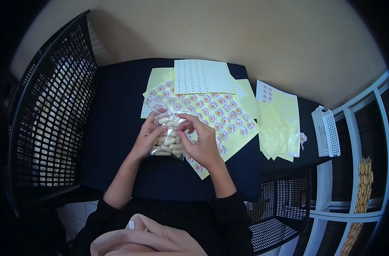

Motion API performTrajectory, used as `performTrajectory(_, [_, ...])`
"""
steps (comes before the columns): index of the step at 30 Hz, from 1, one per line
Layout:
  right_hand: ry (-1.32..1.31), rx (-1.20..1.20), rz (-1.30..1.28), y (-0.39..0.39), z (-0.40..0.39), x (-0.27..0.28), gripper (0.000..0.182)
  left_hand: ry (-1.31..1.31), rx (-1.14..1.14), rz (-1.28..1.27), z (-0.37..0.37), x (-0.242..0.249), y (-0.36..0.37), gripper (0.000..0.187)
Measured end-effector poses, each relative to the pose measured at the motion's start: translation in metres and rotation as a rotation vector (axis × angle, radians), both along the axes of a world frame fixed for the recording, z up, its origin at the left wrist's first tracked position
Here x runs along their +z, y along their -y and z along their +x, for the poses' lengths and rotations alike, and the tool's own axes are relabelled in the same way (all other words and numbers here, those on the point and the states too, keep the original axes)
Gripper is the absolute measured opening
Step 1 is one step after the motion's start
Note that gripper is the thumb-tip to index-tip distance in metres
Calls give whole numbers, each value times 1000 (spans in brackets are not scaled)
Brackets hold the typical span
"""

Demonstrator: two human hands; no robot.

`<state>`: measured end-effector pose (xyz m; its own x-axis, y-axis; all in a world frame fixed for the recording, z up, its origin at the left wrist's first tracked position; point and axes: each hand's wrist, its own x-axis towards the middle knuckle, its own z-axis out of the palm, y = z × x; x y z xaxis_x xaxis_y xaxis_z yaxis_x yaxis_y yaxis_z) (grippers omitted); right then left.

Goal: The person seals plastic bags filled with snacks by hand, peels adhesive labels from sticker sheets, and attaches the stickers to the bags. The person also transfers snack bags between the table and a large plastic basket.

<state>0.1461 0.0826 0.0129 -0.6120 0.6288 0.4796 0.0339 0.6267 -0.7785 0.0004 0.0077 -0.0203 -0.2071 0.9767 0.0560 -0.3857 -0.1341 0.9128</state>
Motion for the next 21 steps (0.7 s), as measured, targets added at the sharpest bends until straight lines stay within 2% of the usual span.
performTrajectory(5, [-55,13,-49,3,-2,-2,37,20,-4,-51,2,5,1,41])
performTrajectory(11, [-42,-33,8,7,-4,-5,37,35,13,-63,4,7,2,40])
performTrajectory(13, [-54,-46,120,6,-5,-11,38,34,11,-61,4,6,2,40])
performTrajectory(19, [18,-28,217,6,-5,-7,43,171,-48,-58,3,9,3,46])
performTrajectory(21, [40,-106,284,6,-5,-1,48,-24,-6,-30,5,11,5,53])
